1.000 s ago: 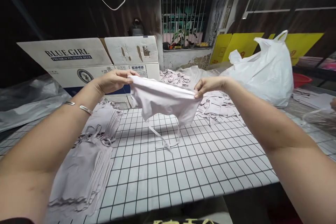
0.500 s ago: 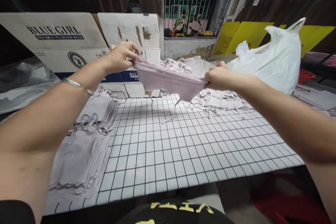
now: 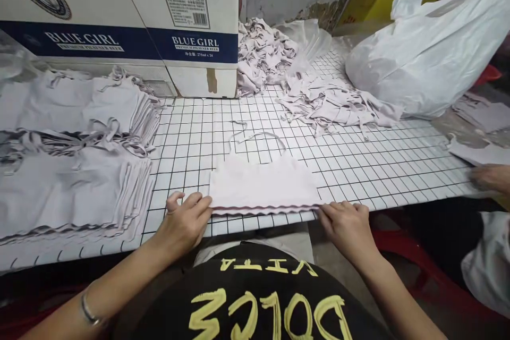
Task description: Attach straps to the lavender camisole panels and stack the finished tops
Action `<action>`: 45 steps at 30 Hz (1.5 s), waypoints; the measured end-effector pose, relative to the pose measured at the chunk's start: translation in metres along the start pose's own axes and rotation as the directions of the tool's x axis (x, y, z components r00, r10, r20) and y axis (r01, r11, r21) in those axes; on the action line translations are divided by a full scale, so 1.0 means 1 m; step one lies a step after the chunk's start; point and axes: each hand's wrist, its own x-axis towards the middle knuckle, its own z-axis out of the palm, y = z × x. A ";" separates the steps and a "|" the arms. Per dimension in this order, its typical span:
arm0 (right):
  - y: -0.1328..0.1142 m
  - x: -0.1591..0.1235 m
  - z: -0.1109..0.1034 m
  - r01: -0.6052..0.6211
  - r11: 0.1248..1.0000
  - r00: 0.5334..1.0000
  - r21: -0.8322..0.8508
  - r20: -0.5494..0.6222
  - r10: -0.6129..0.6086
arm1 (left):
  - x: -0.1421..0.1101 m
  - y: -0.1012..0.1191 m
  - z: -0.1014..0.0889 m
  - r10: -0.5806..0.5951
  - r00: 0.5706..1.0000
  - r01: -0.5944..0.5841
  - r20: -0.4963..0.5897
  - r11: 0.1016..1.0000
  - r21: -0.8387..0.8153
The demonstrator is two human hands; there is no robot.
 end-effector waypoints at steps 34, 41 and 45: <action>-0.103 0.131 0.025 -0.032 0.340 0.901 0.940 0.174 -0.398 | 0.238 -0.116 0.004 -0.433 0.892 0.160 0.130 0.033 -0.987; -0.084 0.207 -0.011 -0.379 -0.118 0.872 0.918 0.311 -0.378 | 0.200 -0.063 -0.007 -0.265 0.964 0.115 0.020 0.350 -0.930; -0.091 0.215 -0.014 -0.431 -0.103 0.842 0.896 0.359 -0.403 | 0.196 -0.060 -0.003 -0.246 0.969 0.078 -0.024 0.397 -0.915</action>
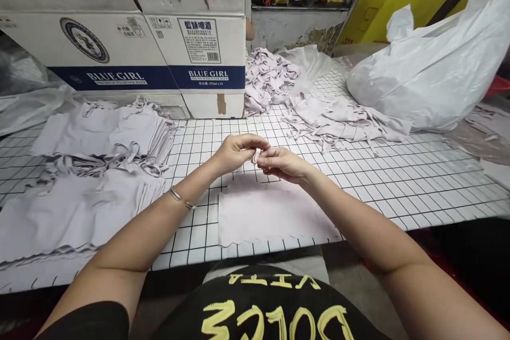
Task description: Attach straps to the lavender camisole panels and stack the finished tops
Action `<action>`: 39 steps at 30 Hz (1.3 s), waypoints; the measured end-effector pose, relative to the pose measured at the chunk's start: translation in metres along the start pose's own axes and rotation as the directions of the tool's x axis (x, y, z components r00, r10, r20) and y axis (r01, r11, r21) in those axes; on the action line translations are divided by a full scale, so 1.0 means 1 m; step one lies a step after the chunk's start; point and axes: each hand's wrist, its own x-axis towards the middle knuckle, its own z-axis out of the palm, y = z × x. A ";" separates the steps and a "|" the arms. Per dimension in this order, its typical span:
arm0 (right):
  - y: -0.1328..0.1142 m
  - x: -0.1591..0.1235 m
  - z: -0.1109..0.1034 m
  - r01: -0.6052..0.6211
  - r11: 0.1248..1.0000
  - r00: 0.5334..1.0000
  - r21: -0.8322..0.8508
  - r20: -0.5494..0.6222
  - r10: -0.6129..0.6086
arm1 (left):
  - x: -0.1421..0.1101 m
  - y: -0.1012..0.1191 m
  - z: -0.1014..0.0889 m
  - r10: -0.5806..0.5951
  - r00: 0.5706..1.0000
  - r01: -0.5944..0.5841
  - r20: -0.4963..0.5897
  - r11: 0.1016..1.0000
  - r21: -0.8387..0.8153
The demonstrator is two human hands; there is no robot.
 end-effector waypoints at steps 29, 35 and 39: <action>0.071 -0.016 0.001 0.014 0.948 0.970 -0.319 -0.227 -0.091 | -0.098 -0.035 0.047 -0.481 0.871 0.444 -0.100 0.685 0.578; 0.081 -0.017 0.006 0.022 0.702 0.974 -0.712 -0.142 -0.175 | -0.100 -0.038 0.046 -0.488 0.865 0.468 -0.119 0.699 0.540; 0.080 -0.016 0.008 0.008 0.662 0.977 -0.749 -0.134 -0.164 | -0.100 -0.038 0.046 -0.484 0.868 0.465 -0.113 0.710 0.529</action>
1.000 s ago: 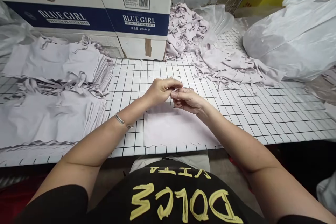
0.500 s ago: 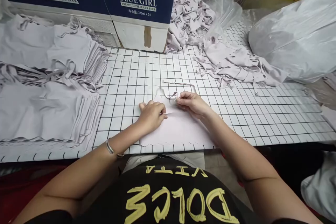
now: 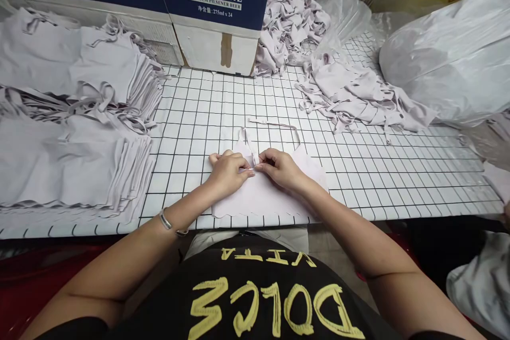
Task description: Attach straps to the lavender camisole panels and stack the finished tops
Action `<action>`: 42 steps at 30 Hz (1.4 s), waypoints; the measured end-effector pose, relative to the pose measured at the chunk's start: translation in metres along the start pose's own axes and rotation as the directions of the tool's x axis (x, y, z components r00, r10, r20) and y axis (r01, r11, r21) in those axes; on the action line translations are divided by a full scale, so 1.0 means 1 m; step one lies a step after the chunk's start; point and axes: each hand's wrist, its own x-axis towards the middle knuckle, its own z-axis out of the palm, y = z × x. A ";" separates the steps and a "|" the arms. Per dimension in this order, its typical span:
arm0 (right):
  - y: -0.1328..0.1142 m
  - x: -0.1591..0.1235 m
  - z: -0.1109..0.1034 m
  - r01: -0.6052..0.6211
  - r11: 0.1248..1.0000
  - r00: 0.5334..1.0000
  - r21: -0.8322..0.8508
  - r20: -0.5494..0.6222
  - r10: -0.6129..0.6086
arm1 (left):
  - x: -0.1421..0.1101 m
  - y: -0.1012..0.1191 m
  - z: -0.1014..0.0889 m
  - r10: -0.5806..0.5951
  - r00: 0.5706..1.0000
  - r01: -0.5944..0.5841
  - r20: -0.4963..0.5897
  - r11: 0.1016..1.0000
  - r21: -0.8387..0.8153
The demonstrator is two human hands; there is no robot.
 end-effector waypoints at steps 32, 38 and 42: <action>0.048 -0.101 -0.056 0.186 0.809 0.981 -0.557 0.064 -0.181 | -0.117 -0.064 -0.021 0.281 0.953 -0.301 0.112 0.853 0.425; 0.053 -0.030 -0.097 -0.131 0.950 0.818 -0.285 -0.572 -0.059 | -0.053 0.008 0.003 0.586 0.763 -0.641 0.273 0.741 0.203; 0.042 0.064 -0.139 -0.047 0.998 0.952 -0.052 -0.305 0.029 | -0.002 0.073 0.041 0.771 0.506 -0.796 0.387 0.590 -0.135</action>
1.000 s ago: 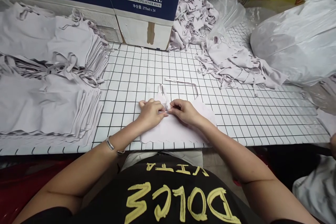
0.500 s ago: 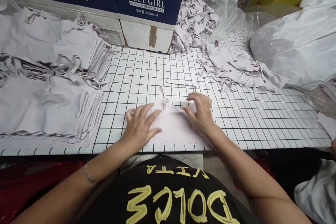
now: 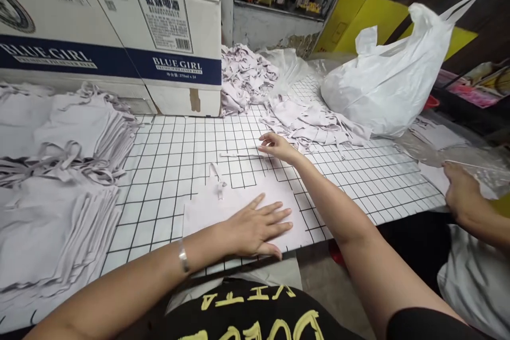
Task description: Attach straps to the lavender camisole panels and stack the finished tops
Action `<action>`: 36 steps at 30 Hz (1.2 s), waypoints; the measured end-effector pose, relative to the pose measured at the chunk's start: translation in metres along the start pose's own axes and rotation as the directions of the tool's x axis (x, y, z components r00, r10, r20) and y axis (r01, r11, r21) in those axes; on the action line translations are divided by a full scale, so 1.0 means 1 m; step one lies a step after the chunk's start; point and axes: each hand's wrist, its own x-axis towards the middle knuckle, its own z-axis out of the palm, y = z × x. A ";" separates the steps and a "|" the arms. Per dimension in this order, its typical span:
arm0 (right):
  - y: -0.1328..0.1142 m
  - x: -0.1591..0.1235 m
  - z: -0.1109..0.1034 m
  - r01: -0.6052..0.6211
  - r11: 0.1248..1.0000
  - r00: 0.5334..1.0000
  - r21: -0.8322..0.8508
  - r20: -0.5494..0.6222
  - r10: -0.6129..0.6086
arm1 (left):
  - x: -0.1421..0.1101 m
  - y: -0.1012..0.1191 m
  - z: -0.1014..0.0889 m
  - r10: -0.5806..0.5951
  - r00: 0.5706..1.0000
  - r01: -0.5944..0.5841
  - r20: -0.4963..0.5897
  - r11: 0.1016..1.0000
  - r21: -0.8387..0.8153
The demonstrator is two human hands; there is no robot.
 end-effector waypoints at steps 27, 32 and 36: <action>0.017 -0.186 0.036 0.407 0.858 0.854 -0.315 0.464 -0.235 | 0.139 -0.139 -0.105 -0.863 0.506 0.062 0.005 0.030 -0.998; 0.016 -0.184 0.029 0.326 0.930 0.861 -0.167 0.460 -0.219 | 0.141 -0.120 -0.127 -0.792 0.593 -0.013 -0.142 0.166 -0.986; 0.008 -0.165 0.003 0.028 0.962 0.981 0.272 0.177 -0.079 | 0.127 -0.081 -0.110 -0.547 0.742 0.014 -0.387 0.590 -0.807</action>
